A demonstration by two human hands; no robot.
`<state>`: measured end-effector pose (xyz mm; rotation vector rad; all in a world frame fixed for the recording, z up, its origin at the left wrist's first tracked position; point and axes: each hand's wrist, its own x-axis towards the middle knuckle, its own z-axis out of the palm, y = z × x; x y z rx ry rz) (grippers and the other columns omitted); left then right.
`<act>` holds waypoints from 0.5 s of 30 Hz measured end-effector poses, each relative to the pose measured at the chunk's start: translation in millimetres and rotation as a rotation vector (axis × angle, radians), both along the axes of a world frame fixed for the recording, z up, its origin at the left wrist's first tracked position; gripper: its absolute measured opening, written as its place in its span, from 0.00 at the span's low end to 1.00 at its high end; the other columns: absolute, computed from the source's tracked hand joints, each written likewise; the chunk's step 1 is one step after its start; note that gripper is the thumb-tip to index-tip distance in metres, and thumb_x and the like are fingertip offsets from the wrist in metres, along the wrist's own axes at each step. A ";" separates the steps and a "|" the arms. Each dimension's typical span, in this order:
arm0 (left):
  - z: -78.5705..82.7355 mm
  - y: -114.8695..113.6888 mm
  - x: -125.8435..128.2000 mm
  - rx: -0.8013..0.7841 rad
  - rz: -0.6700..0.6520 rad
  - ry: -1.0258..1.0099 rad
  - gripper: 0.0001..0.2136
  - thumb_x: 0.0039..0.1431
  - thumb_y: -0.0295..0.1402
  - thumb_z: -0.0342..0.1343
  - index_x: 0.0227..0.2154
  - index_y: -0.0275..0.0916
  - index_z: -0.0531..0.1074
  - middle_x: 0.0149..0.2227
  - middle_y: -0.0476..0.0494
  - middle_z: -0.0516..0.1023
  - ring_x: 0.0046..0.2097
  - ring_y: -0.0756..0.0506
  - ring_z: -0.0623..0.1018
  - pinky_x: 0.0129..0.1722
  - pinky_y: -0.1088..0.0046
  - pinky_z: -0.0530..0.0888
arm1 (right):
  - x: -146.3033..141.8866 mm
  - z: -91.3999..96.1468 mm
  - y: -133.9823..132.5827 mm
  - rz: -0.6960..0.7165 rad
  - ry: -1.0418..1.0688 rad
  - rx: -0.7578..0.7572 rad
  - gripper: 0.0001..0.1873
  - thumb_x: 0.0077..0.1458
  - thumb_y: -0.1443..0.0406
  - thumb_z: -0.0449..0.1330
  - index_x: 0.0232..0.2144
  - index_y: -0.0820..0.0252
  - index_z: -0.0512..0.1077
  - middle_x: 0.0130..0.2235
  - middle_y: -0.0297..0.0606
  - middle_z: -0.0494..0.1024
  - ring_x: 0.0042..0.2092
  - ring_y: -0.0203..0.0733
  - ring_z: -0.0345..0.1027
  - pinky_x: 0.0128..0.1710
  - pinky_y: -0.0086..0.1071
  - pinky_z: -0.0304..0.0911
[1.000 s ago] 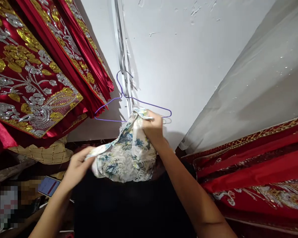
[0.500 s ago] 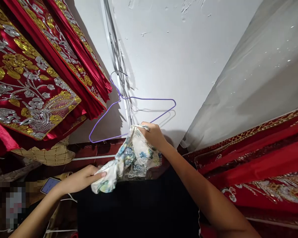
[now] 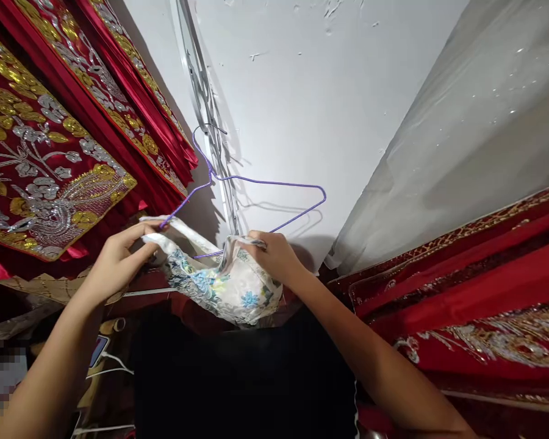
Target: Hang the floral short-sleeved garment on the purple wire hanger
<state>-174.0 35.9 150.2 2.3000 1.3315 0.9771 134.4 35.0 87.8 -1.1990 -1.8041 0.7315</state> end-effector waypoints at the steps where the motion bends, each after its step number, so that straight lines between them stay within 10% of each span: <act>1: -0.9 3.9 7.1 0.024 0.017 0.002 0.07 0.66 0.36 0.53 0.41 0.40 0.73 0.51 0.42 0.78 0.53 0.40 0.76 0.53 0.65 0.70 | -4.6 0.1 -2.8 0.035 -0.006 0.005 0.24 0.61 0.57 0.58 0.21 0.57 0.49 0.21 0.27 0.49 0.23 0.32 0.44 0.25 0.31 0.42; 7: -15.2 39.5 10.5 0.186 0.004 -0.022 0.16 0.68 0.33 0.49 0.57 0.39 0.68 0.49 0.41 0.79 0.48 0.43 0.78 0.50 0.68 0.72 | 8.2 6.0 -22.5 0.000 -0.081 0.131 0.06 0.54 0.63 0.63 0.33 0.54 0.69 0.24 0.30 0.68 0.26 0.36 0.59 0.28 0.32 0.54; 12: -6.0 45.7 -3.7 0.308 -0.039 0.077 0.15 0.68 0.32 0.51 0.53 0.39 0.75 0.45 0.42 0.79 0.46 0.44 0.78 0.51 0.67 0.72 | 58.1 27.5 -15.2 -0.450 0.060 0.230 0.32 0.45 0.67 0.68 0.55 0.55 0.71 0.30 0.34 0.75 0.29 0.40 0.65 0.30 0.34 0.60; 15: 0.5 42.3 -1.4 0.340 -0.083 0.102 0.14 0.68 0.31 0.51 0.53 0.38 0.74 0.44 0.41 0.78 0.45 0.44 0.77 0.50 0.67 0.72 | 76.4 49.6 3.0 -0.485 0.047 0.112 0.28 0.42 0.69 0.70 0.49 0.60 0.77 0.30 0.36 0.76 0.30 0.40 0.67 0.29 0.33 0.61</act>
